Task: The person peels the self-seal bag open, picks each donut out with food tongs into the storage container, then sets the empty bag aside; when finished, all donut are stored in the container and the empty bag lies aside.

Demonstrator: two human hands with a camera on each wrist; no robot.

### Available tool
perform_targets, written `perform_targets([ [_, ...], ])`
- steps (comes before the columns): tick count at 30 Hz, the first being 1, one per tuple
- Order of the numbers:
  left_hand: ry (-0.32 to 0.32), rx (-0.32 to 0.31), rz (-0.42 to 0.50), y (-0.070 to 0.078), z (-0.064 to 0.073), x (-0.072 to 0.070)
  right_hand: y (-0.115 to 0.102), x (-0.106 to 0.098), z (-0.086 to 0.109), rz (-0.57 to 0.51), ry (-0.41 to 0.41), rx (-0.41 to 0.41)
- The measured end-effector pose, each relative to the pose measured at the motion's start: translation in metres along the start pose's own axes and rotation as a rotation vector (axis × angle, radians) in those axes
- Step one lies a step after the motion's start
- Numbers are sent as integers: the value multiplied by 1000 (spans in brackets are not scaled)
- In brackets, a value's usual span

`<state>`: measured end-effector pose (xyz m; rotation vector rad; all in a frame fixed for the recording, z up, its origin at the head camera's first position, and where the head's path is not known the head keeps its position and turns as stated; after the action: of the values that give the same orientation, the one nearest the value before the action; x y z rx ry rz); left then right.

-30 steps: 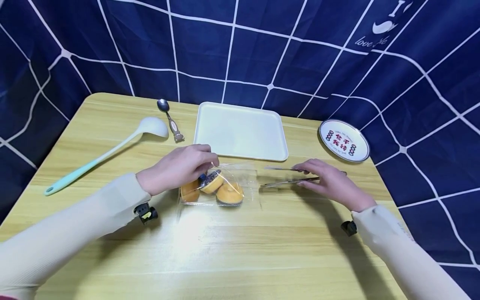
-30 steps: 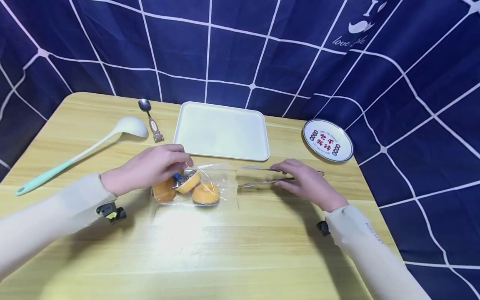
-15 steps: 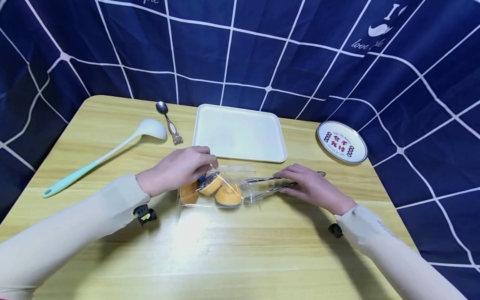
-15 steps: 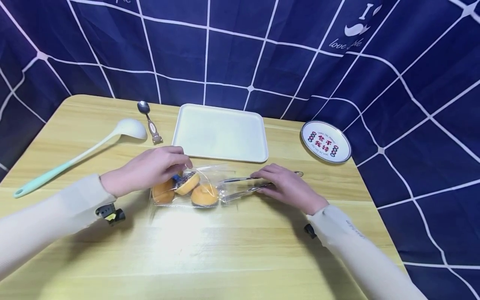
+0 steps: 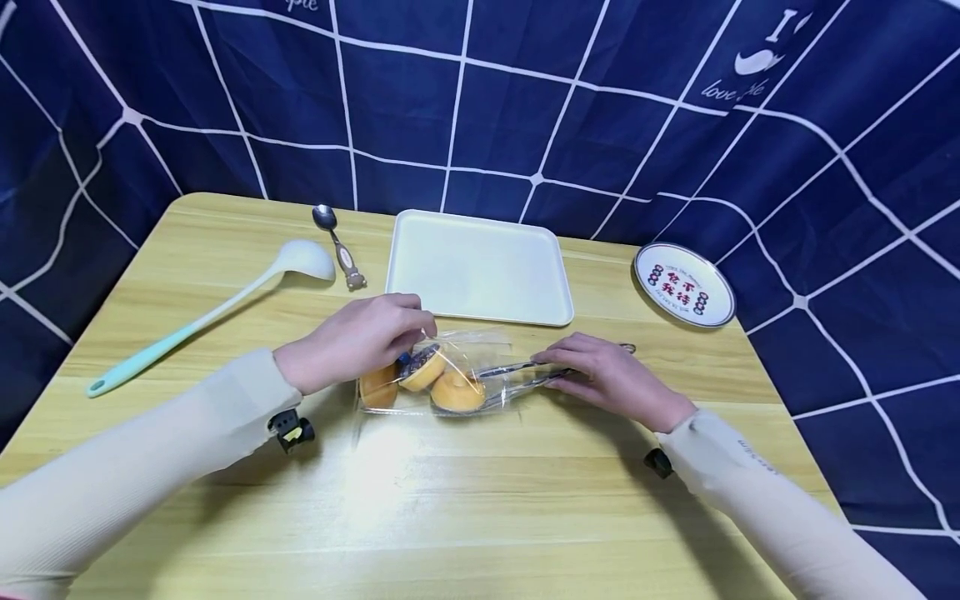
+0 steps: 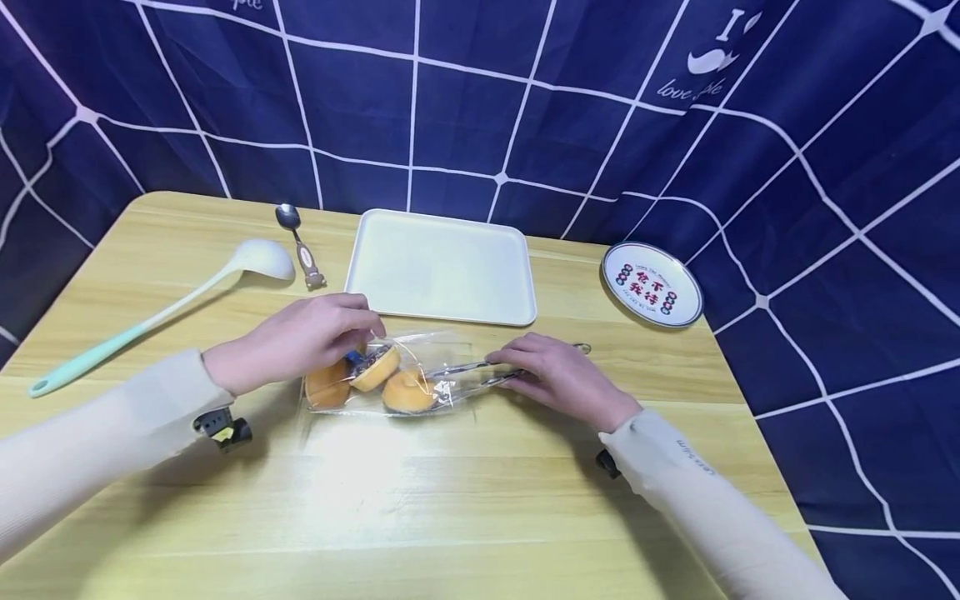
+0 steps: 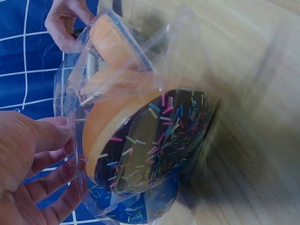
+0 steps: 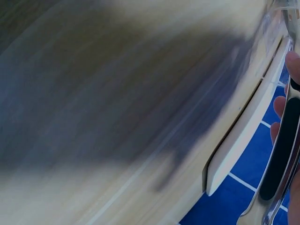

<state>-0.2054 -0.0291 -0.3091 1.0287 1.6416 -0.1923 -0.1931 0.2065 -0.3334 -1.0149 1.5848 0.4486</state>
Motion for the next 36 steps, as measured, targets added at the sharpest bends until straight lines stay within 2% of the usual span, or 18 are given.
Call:
perform_targets([
  [9,0,1,5,0,1,0,-3,0,-1,4,15,-12],
  [14,3,8,-4,0,2,0,-1,0,0,-15,2,19],
  [26,-5,7,-1,0,1,0,23,-6,19,-198,-67,236],
  [30,-6,5,-3,0,1,1,36,-11,30,-244,-61,308],
  [36,-6,0,-2,-2,3,1,54,-26,47,-233,-26,353],
])
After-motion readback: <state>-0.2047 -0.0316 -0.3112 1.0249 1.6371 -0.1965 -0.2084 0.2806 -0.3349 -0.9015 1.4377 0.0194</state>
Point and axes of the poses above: each hand's wrist, its own z-axis away from the middle knuckle, its own x-axis out of the palm, y = z × x, the point moved 10 cm from there along -z, towards the middle knuckle, and after that the axes turned 8 degrees about y, right-handed, at the moved point
